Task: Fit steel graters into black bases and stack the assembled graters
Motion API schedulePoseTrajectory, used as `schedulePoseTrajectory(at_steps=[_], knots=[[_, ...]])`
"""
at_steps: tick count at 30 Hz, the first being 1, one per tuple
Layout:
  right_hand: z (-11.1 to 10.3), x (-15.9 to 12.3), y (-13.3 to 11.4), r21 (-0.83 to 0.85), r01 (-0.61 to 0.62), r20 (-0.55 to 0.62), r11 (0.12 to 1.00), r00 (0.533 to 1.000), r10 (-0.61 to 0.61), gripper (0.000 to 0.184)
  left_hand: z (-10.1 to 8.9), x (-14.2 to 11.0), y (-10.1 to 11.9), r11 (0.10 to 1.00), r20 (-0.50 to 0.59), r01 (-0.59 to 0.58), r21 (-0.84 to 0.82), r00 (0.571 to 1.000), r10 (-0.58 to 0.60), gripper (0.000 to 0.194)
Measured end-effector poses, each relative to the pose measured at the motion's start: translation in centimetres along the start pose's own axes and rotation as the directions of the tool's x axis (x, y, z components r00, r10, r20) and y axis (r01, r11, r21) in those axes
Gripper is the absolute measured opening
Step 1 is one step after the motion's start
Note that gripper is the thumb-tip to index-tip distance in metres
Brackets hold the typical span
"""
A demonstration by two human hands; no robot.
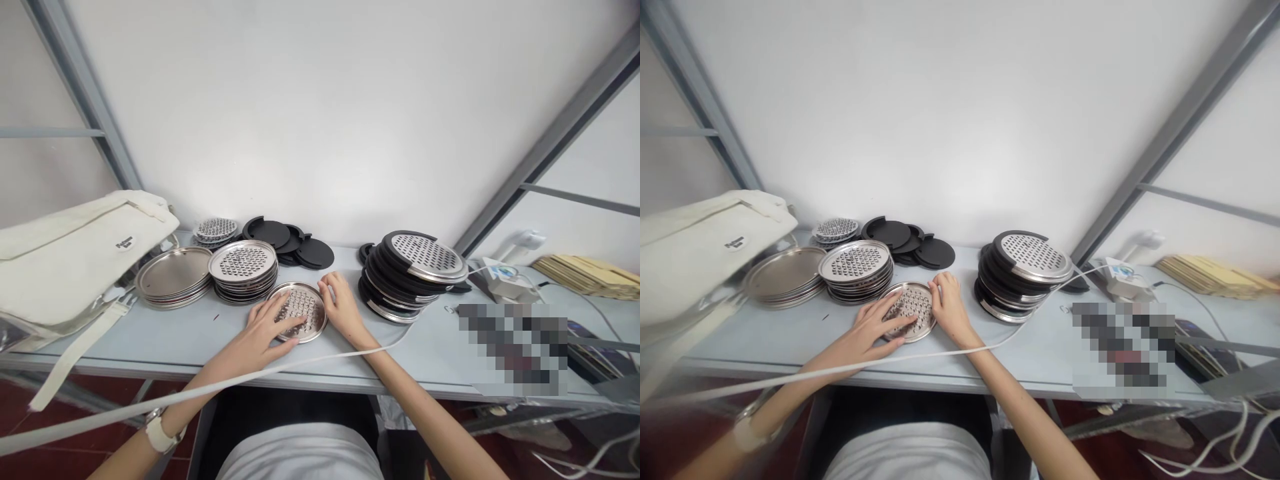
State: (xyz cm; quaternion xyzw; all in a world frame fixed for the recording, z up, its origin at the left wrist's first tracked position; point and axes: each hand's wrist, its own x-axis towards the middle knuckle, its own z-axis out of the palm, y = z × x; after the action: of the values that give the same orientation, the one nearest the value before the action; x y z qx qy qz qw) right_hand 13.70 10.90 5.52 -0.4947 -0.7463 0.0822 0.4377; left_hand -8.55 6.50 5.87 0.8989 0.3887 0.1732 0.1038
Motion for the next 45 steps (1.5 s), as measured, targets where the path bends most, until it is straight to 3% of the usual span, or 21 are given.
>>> schedulePoseTrajectory(at_steps=[4, 11, 15, 18, 21, 25, 28, 33, 37, 40, 45], knots=[[0.0, 0.1, -0.3, -0.065, -0.016, 0.017, 0.998, 1.000, 0.017, 0.024, 0.1, 0.0, -0.2, 1.000, -0.008, -0.014, -0.005, 1.000, 0.014, 0.041], [-0.3, 0.0, -0.5, -0.026, 0.007, 0.007, 1.000, 1.000, -0.006, 0.028, -0.1, -0.2, 0.2, 1.000, -0.051, -0.006, 0.005, 0.999, 0.006, 0.049], [-1.2, -0.3, -1.4, 0.134, 0.046, 0.052, 0.990, 0.997, -0.054, 0.027, -1.1, -0.2, 0.5, 1.000, -0.217, -0.012, -0.004, 0.976, 0.010, 0.043], [-1.7, -0.7, -2.2, 0.173, 0.107, 0.126, 0.979, 0.984, -0.130, 0.029, -2.8, -0.1, -0.1, 1.000, -0.401, 0.004, 0.027, 0.916, 0.008, 0.034], [-1.9, -1.3, -2.4, 0.141, 0.134, 0.139, 0.981, 0.978, -0.154, 0.038, -4.8, -0.2, -1.9, 0.992, -0.496, 0.067, 0.107, 0.868, -0.005, 0.027], [-1.6, -2.8, -2.0, 0.125, 0.138, 0.152, 0.982, 0.976, -0.157, 0.034, -6.4, -0.5, -5.0, 0.977, -0.457, 0.139, 0.159, 0.888, -0.052, 0.022], [-1.5, -4.3, -2.0, 0.090, 0.214, 0.182, 0.973, 0.957, -0.227, 0.021, -6.4, -0.8, -6.4, 0.972, -0.437, 0.153, 0.177, 0.897, -0.062, 0.025], [-1.6, -5.8, -2.7, -0.072, 0.320, 0.265, 0.945, 0.919, -0.292, 0.018, -6.3, -1.0, -6.3, 0.964, -0.441, 0.168, 0.204, 0.895, -0.063, 0.023], [-1.5, -5.7, -2.7, -0.056, 0.313, 0.292, 0.948, 0.913, -0.285, 0.007, -6.5, -0.8, -6.1, 0.964, -0.446, 0.169, 0.204, 0.893, -0.062, 0.023], [-1.3, -5.6, -2.2, -0.021, 0.305, 0.307, 0.952, 0.908, -0.284, 0.021, -6.6, -0.8, -6.2, 0.966, -0.445, 0.157, 0.208, 0.894, -0.050, 0.023], [-1.0, -5.9, -1.7, -0.066, 0.362, 0.327, 0.930, 0.888, -0.323, 0.020, -6.5, -1.1, -6.1, 0.957, -0.474, 0.143, 0.254, 0.881, -0.006, 0.020]])
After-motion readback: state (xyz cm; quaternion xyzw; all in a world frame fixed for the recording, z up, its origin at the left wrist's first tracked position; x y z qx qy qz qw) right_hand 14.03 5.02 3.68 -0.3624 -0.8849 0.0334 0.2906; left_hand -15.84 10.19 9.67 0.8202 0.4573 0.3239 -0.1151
